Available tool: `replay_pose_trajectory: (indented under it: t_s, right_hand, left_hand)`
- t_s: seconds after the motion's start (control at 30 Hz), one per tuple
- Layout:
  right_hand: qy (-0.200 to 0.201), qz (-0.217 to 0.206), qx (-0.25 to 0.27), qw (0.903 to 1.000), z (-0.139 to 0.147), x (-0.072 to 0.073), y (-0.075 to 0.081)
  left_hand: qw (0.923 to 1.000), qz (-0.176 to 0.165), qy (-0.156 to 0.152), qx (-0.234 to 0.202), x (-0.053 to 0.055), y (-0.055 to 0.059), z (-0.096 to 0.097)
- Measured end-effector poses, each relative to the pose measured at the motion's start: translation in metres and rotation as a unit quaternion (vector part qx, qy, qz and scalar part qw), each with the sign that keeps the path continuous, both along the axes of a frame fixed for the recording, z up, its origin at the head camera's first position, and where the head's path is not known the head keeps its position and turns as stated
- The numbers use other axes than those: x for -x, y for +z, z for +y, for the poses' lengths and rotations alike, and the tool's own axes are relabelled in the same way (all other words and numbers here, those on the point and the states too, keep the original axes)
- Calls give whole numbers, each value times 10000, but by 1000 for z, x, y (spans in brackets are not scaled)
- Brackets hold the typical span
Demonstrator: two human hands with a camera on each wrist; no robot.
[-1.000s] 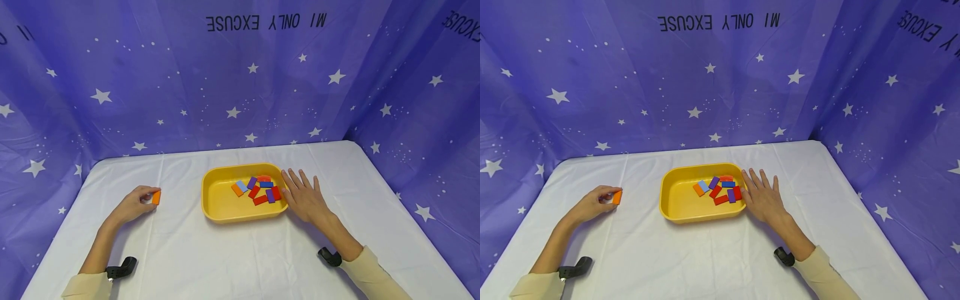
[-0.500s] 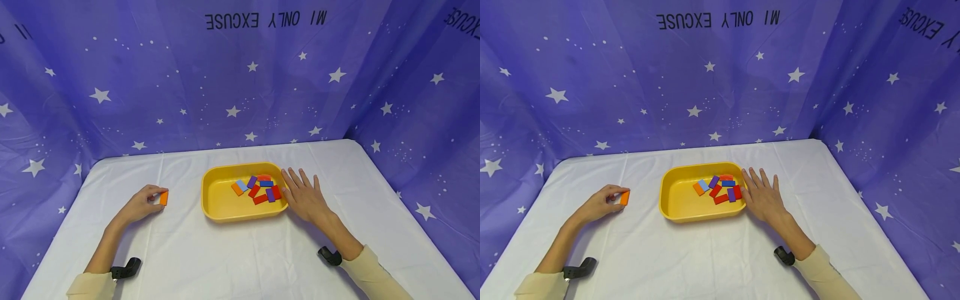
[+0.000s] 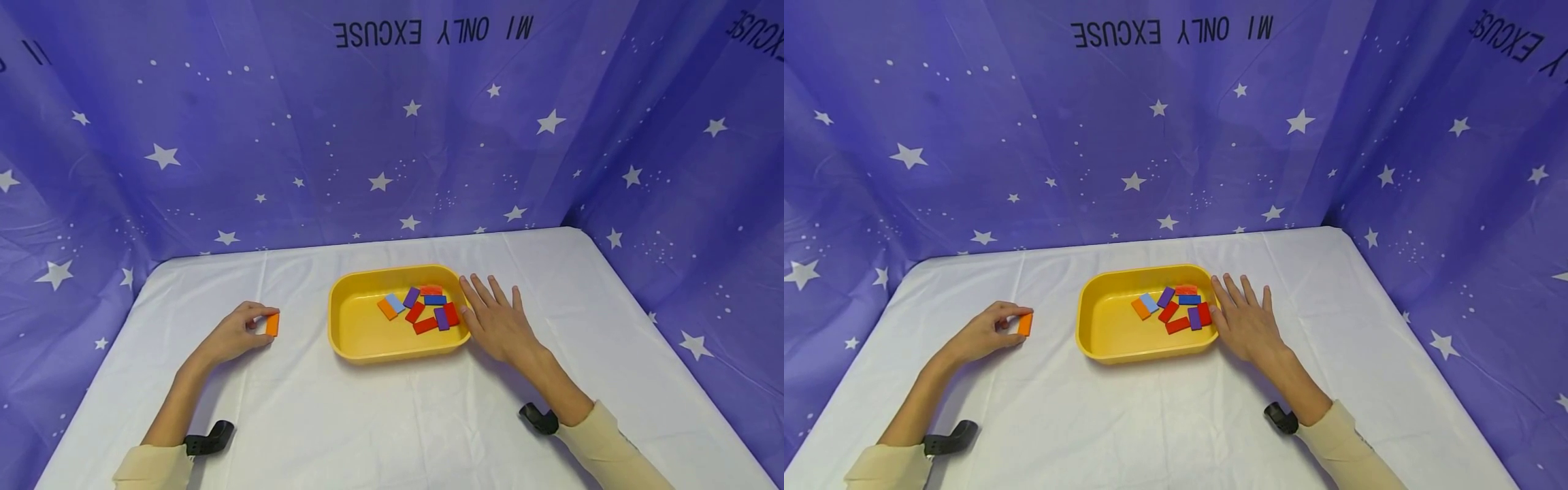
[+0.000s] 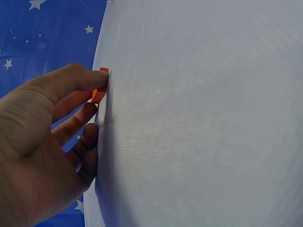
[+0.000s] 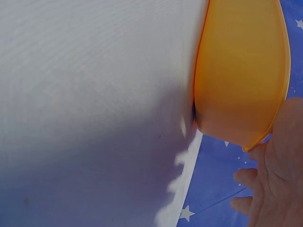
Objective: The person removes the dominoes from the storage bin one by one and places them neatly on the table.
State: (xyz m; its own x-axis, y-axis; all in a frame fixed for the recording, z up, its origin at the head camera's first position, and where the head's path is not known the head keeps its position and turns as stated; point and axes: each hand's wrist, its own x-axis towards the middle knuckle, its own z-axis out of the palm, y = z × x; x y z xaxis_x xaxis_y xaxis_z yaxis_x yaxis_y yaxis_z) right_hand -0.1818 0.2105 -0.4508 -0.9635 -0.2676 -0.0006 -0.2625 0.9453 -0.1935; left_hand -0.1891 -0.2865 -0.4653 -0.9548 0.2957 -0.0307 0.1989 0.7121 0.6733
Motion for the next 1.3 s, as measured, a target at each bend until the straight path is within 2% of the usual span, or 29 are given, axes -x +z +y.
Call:
replay_pose_trajectory:
  t_s: [0.57, 0.67, 0.77, 0.93, 1.1, 1.3]
  right_hand:
    - [43, -34, 21, 10000, 1, 0, 2]
    - [41, -25, 32, 10000, 1, 0, 2]
    - [46, -16, 25, 10000, 0, 0, 2]
    - [44, -35, 31, 10000, 0, 0, 2]
    - [36, -24, 25, 10000, 0, -1, 3]
    - [51, 12, 15, 10000, 1, -1, 2]
  left_hand:
    - [9999, -135, -80, 14, 0, 0, 0]
    - [10000, -58, -31, -41, 0, 2, 0]
    - [9997, 38, 152, -173, -2, 6, 2]
    - [9976, 362, 391, -446, -4, 17, 14]
    - [9929, 694, 415, -873, -5, 35, 42]
    - [9901, 449, 438, -1254, -8, 57, 77]
